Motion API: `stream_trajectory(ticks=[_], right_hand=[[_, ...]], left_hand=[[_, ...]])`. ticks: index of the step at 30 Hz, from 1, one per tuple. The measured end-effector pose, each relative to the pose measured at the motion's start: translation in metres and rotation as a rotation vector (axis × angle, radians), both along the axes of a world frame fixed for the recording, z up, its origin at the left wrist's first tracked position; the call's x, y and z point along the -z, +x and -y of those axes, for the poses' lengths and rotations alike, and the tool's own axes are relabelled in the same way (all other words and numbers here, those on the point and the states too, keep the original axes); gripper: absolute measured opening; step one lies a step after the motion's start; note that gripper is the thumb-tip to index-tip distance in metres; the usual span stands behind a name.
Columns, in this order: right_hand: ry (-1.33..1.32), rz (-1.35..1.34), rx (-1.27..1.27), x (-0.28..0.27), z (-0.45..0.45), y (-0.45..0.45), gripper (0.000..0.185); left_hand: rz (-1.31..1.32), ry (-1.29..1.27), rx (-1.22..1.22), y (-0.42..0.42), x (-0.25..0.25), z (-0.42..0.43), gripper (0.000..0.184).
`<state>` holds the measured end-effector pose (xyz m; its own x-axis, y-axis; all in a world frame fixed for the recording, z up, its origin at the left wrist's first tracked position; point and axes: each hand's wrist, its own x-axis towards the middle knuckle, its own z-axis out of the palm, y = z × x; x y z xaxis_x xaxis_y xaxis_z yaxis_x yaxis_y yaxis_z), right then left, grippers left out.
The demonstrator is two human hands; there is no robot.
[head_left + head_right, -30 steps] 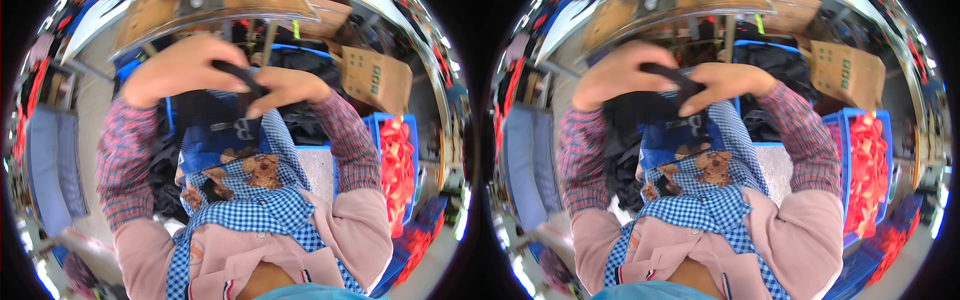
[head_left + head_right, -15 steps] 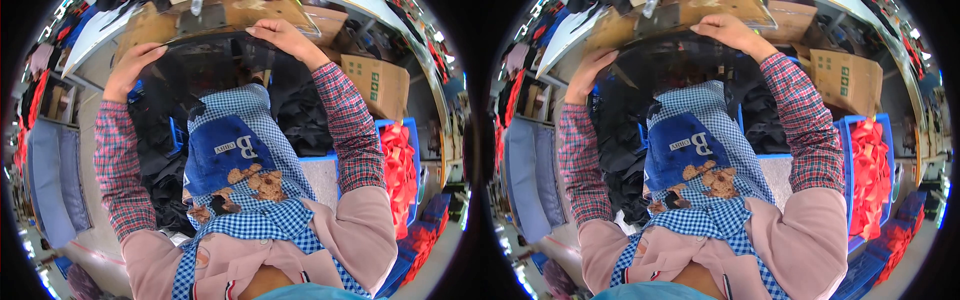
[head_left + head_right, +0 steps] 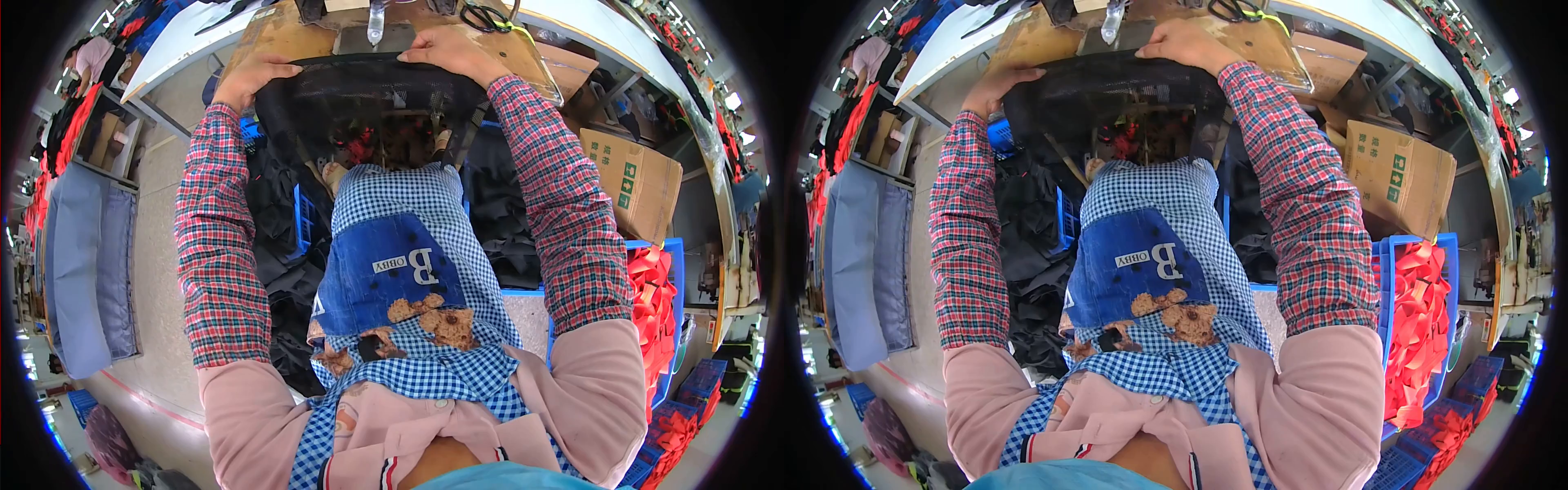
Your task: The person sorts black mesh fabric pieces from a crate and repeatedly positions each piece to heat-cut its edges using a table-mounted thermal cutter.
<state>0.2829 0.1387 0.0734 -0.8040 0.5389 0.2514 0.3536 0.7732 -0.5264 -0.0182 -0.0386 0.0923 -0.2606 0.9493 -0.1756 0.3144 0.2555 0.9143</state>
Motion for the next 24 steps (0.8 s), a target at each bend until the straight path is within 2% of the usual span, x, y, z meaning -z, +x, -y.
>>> stream_trajectory(ticks=[2, 5, 11, 14, 24], right_hand=[[0.002, 0.01, 0.003, -0.002, -0.002, -0.005, 0.044], [0.001, 0.015, 0.006, 0.0, -0.006, -0.006, 0.045], [0.027, 0.068, 0.021, 0.0, -0.004, -0.008, 0.041], [0.01, 0.039, 0.026, -0.004, -0.002, -0.008, 0.041], [-0.077, 0.035, 0.048, -0.004, -0.002, -0.01, 0.04]], left_hand=[[0.038, 0.033, 0.012, -0.007, 0.002, -0.001, 0.034], [-0.066, -0.031, -0.022, 0.012, -0.016, 0.008, 0.033], [-0.162, 0.032, 0.104, -0.004, -0.007, -0.003, 0.032], [-0.226, 0.051, 0.1, 0.01, -0.026, 0.006, 0.031], [-0.18, 0.016, 0.172, -0.016, -0.009, -0.007, 0.03]])
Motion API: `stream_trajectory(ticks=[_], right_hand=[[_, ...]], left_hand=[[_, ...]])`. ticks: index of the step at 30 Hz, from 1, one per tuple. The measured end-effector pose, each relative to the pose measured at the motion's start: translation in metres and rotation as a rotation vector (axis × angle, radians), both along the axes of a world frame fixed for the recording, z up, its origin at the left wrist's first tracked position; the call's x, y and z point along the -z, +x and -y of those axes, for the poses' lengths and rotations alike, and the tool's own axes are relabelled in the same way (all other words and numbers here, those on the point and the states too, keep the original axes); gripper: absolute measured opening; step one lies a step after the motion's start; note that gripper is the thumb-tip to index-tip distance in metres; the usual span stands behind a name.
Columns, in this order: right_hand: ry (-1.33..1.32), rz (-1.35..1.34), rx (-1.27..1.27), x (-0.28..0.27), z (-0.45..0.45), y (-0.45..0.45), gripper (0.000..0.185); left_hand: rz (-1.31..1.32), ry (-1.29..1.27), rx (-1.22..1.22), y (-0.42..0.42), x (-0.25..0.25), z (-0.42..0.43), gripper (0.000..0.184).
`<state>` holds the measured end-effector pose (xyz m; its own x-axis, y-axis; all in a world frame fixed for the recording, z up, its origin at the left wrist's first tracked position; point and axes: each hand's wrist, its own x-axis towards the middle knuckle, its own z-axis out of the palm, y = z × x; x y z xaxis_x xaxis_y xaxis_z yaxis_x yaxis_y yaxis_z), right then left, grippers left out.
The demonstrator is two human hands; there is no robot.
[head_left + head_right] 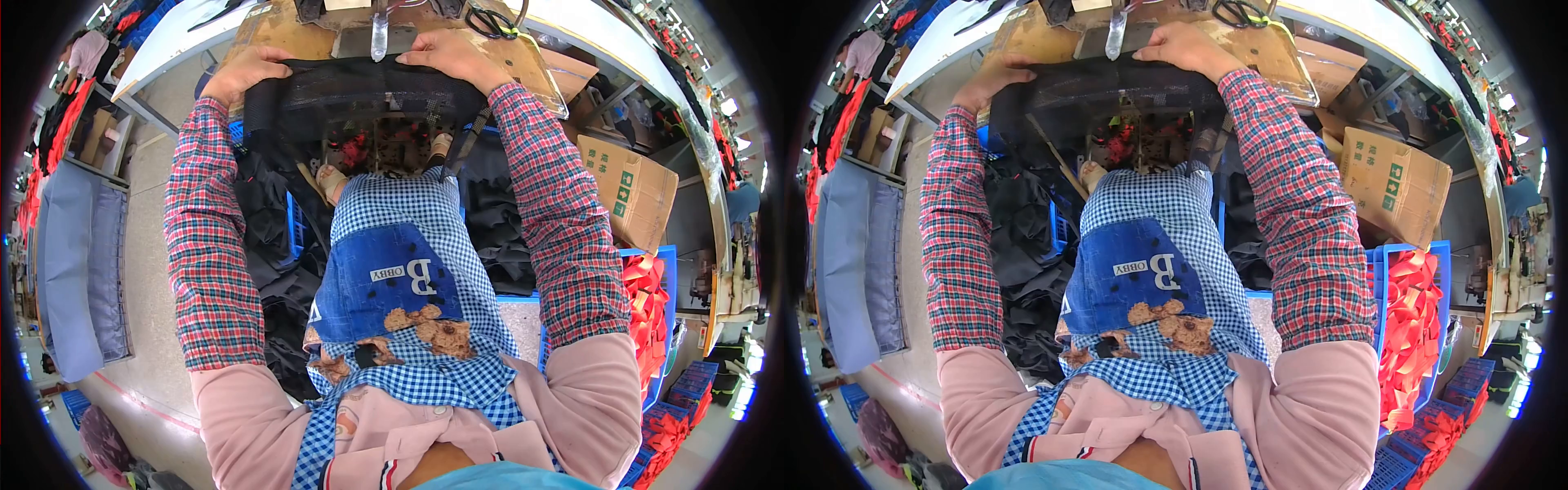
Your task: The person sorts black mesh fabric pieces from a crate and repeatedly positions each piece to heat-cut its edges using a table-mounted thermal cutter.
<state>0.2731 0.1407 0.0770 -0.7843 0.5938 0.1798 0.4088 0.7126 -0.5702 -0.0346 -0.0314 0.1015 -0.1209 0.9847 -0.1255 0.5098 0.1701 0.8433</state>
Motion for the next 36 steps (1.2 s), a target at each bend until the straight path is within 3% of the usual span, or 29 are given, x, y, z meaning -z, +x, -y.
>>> stream_trajectory(ticks=[5, 8, 22, 36], right_hand=[[-0.018, 0.02, -0.031, -0.01, 0.0, 0.003, 0.039], [-0.065, 0.041, -0.039, -0.013, 0.002, 0.003, 0.037], [-0.349, 0.019, -0.048, -0.022, 0.006, 0.017, 0.034], [-0.254, 0.071, -0.026, -0.032, 0.011, 0.005, 0.039]], left_hand=[[0.074, 0.047, 0.052, -0.006, -0.003, 0.002, 0.03], [-0.015, 0.076, 0.046, -0.003, -0.006, 0.006, 0.028], [0.144, -0.055, -0.037, 0.002, -0.017, 0.03, 0.033], [0.243, -0.086, -0.001, -0.002, -0.011, 0.031, 0.04]])
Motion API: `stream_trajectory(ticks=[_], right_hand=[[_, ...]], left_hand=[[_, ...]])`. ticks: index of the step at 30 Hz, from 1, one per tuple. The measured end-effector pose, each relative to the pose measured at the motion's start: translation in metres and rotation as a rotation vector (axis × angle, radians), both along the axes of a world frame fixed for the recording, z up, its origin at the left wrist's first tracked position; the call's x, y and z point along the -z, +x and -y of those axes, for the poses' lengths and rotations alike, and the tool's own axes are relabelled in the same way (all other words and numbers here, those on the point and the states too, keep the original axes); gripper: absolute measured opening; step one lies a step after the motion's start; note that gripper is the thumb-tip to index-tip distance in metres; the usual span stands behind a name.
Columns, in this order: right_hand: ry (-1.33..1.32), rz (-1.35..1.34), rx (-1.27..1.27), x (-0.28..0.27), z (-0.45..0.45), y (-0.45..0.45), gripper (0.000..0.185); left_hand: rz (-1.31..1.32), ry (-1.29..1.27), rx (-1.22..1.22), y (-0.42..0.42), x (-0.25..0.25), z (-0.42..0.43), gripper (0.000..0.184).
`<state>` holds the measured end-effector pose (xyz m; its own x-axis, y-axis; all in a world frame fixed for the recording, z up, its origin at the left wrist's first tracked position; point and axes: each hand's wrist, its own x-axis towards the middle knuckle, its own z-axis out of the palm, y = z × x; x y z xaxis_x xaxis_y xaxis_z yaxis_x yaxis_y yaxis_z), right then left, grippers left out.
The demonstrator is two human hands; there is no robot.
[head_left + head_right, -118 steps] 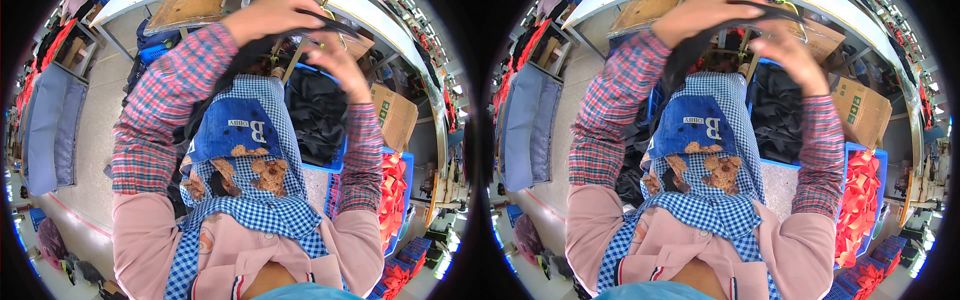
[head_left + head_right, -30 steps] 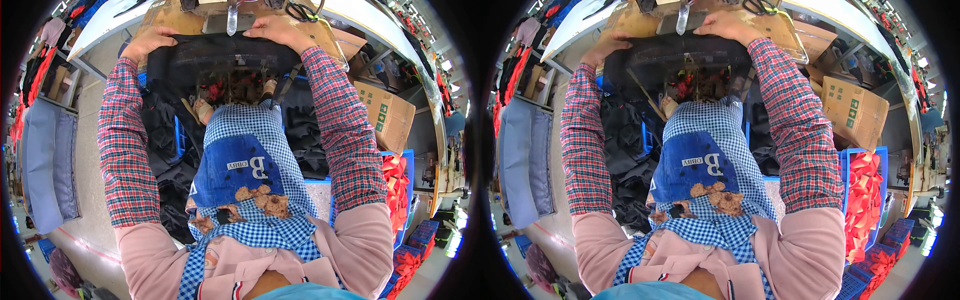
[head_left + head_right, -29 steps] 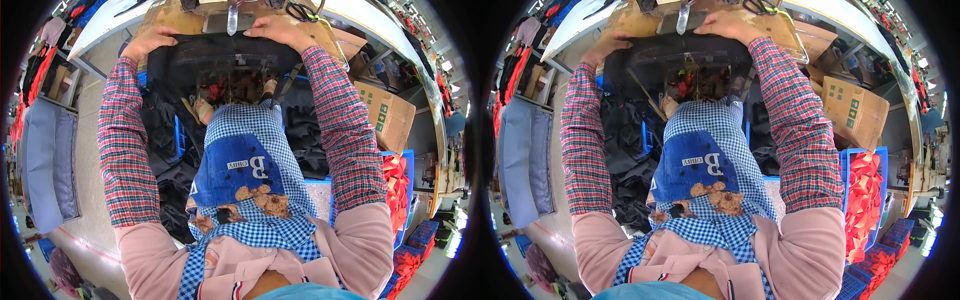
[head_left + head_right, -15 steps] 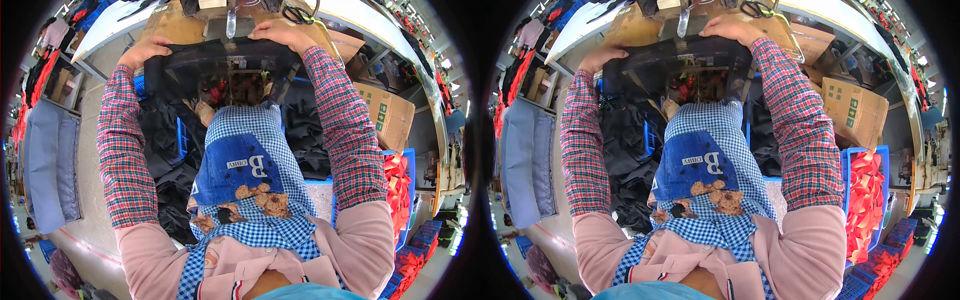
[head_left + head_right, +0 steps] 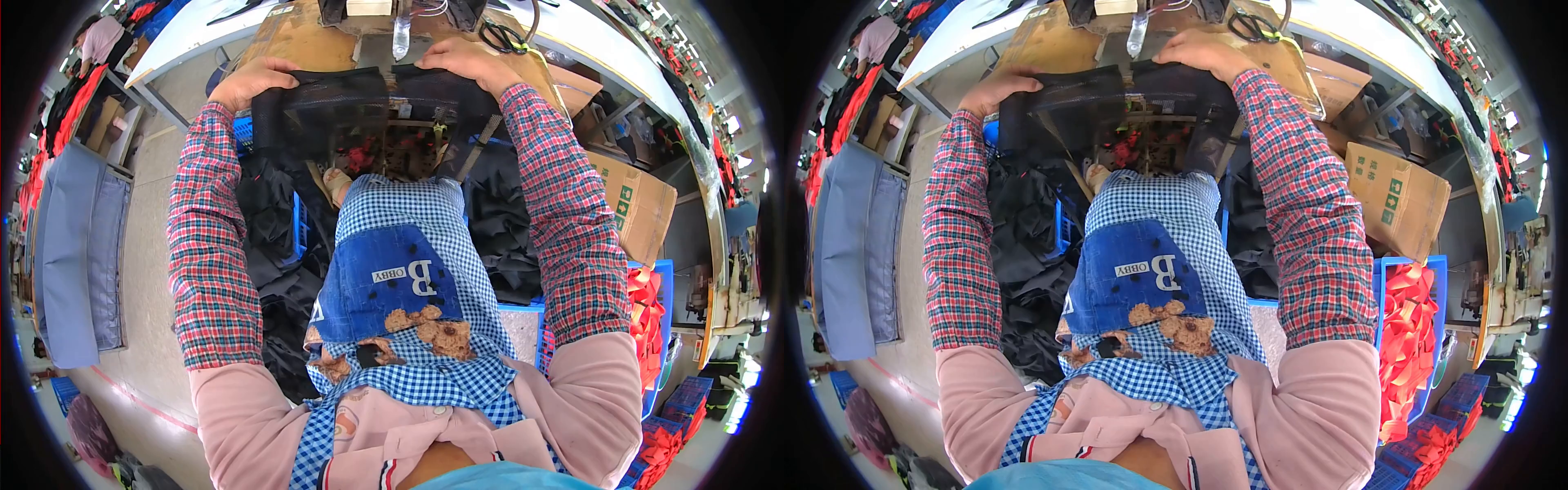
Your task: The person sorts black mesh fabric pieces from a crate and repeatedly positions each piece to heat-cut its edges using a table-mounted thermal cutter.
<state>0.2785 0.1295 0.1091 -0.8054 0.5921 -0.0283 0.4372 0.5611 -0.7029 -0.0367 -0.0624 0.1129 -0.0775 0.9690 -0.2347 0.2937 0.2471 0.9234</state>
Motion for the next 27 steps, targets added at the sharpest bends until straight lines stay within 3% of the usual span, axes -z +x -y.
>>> stream_trajectory(ticks=[27], right_hand=[[0.032, -0.045, 0.005, 0.009, -0.005, -0.009, 0.035]], left_hand=[[-0.08, 0.085, -0.036, -0.002, 0.0, 0.002, 0.032]])
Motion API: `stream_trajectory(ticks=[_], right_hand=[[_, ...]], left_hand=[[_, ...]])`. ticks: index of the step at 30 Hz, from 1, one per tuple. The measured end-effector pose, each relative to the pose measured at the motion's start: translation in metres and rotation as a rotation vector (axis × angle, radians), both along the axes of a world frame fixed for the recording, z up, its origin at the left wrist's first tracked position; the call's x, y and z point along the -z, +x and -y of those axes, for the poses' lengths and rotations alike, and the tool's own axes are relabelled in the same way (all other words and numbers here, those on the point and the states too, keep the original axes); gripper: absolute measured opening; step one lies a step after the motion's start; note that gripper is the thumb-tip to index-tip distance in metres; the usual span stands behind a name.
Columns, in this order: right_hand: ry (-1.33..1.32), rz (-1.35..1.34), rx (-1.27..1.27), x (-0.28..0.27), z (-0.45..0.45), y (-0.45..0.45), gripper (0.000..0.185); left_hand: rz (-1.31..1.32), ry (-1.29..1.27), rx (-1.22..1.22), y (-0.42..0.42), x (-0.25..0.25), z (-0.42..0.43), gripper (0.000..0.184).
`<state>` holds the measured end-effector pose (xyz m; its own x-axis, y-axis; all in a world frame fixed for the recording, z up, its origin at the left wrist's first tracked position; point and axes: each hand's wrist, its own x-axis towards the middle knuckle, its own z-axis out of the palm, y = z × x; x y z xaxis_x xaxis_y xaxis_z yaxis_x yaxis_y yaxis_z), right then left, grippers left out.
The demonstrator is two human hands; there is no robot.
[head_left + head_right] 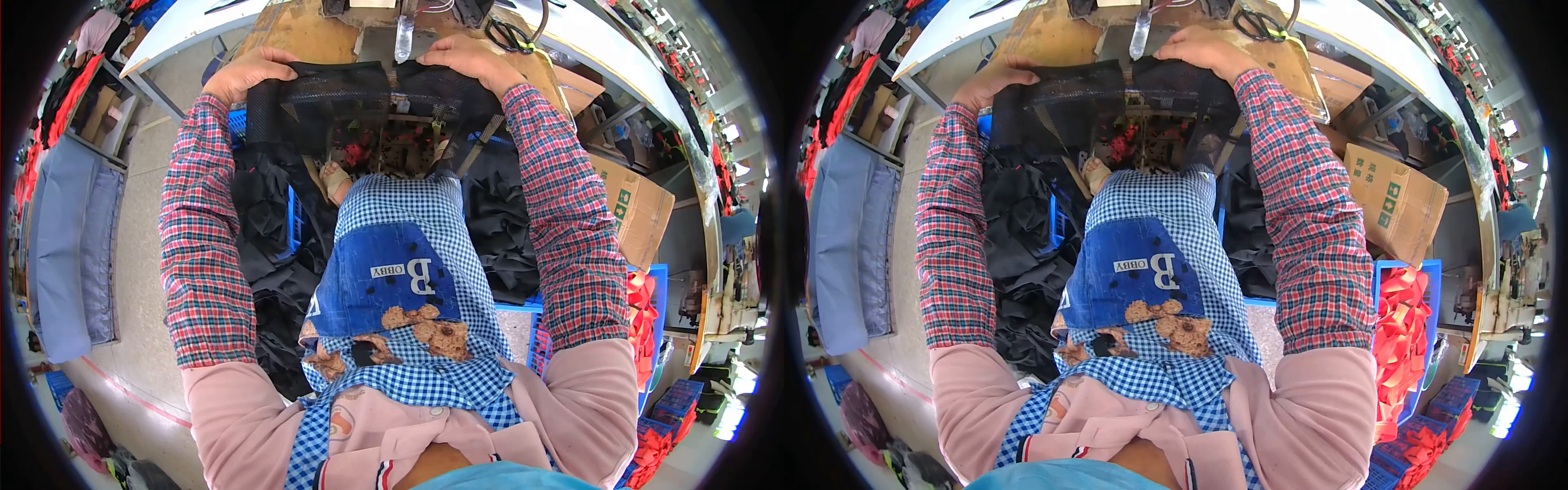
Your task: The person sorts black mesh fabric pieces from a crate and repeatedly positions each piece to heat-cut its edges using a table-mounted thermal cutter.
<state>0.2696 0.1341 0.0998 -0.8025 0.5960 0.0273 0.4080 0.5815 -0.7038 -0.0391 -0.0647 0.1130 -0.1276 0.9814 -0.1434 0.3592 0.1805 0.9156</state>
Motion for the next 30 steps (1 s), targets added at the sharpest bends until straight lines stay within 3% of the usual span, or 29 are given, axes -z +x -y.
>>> stream_trajectory(ticks=[5, 13, 19, 22, 24, 26, 28, 30], right_hand=[[-0.017, 0.015, 0.029, -0.008, 0.003, 0.001, 0.036], [0.115, -0.055, 0.052, 0.001, 0.003, 0.003, 0.039], [0.047, -0.082, 0.026, 0.007, -0.002, 0.011, 0.036], [0.075, -0.075, -0.028, -0.008, 0.012, 0.042, 0.034], [0.083, -0.156, 0.095, -0.025, 0.032, 0.085, 0.031], [0.085, -0.335, 0.036, -0.013, 0.014, 0.132, 0.029], [-0.129, -0.338, 0.254, -0.008, 0.01, 0.176, 0.03], [0.27, -0.227, 0.38, 0.009, -0.003, 0.2, 0.031]], left_hand=[[0.122, -0.043, 0.05, -0.013, 0.001, -0.007, 0.035], [0.11, -0.027, 0.041, -0.013, 0.005, -0.007, 0.034], [0.074, -0.032, 0.054, -0.001, -0.003, 0.003, 0.03], [0.036, -0.057, 0.156, 0.015, -0.012, 0.015, 0.028], [-0.01, -0.071, 0.278, 0.031, -0.014, 0.025, 0.027], [0.032, -0.145, 0.342, 0.063, -0.019, 0.037, 0.031], [0.049, -0.166, 0.411, 0.096, -0.021, 0.047, 0.03], [0.02, -0.204, 0.514, 0.117, -0.011, 0.046, 0.026]])
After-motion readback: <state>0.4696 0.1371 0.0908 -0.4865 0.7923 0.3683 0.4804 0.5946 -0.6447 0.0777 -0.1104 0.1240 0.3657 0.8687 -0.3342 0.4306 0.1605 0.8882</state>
